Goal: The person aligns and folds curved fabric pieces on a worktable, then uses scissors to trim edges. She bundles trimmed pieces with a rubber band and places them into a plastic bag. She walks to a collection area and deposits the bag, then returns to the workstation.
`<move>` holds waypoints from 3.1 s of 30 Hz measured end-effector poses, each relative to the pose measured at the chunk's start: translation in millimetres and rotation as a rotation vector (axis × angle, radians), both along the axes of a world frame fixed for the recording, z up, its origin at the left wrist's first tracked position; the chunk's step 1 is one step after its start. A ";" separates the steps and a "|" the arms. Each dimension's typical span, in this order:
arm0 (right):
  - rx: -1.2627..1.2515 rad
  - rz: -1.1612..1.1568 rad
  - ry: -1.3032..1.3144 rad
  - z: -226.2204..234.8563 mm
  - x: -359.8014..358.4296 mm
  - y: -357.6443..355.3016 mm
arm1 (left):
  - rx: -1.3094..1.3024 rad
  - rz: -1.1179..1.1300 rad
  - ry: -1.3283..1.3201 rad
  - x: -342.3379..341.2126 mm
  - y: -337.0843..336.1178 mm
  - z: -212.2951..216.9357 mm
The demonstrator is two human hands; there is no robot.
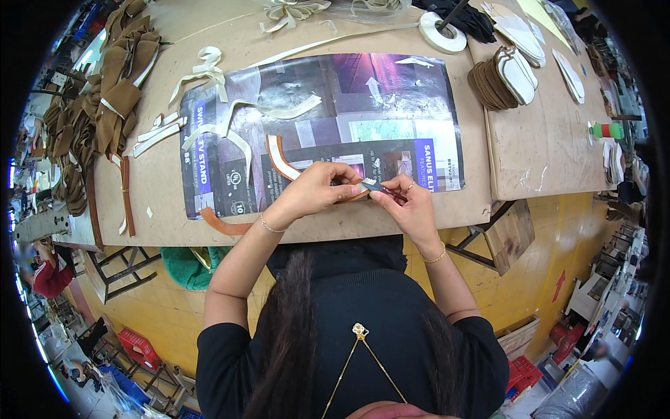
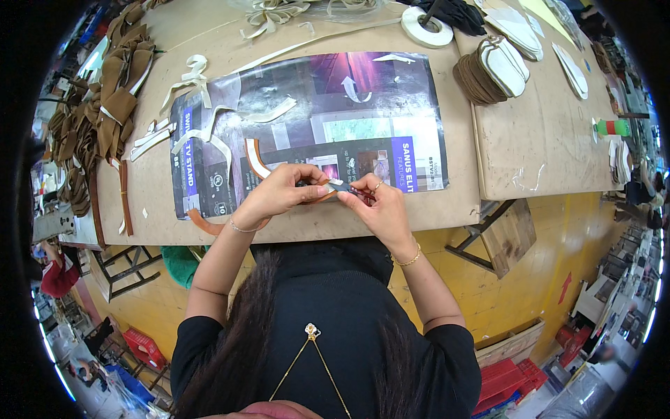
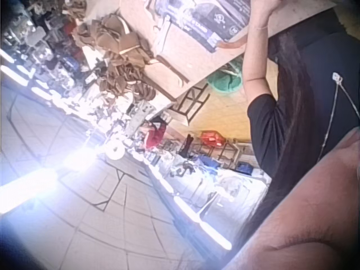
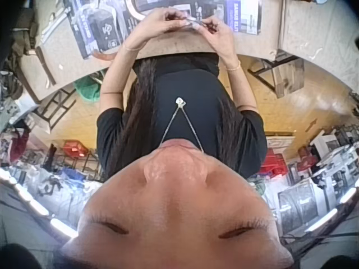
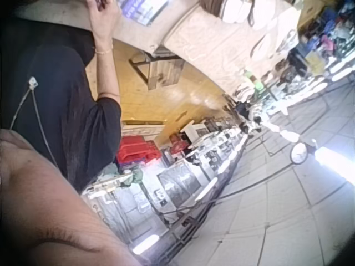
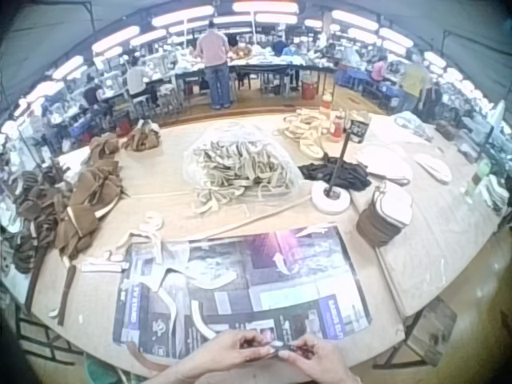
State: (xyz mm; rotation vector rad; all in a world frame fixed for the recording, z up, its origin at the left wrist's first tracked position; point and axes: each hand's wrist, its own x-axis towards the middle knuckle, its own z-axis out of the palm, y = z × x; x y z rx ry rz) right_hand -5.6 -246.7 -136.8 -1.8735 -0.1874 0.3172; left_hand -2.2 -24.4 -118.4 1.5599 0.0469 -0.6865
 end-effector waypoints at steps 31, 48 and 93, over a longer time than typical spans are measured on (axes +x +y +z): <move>0.118 0.015 0.147 -7.2 15.8 16.3 | 0.091 0.018 -0.209 -0.6 2.2 -1.4; -0.293 0.226 -0.021 28.0 81.1 17.6 | 0.817 -0.157 -0.314 -9.8 134.2 37.2; 0.195 0.233 -0.118 95.7 93.0 159.3 | 0.834 0.307 -0.541 -123.3 86.2 12.3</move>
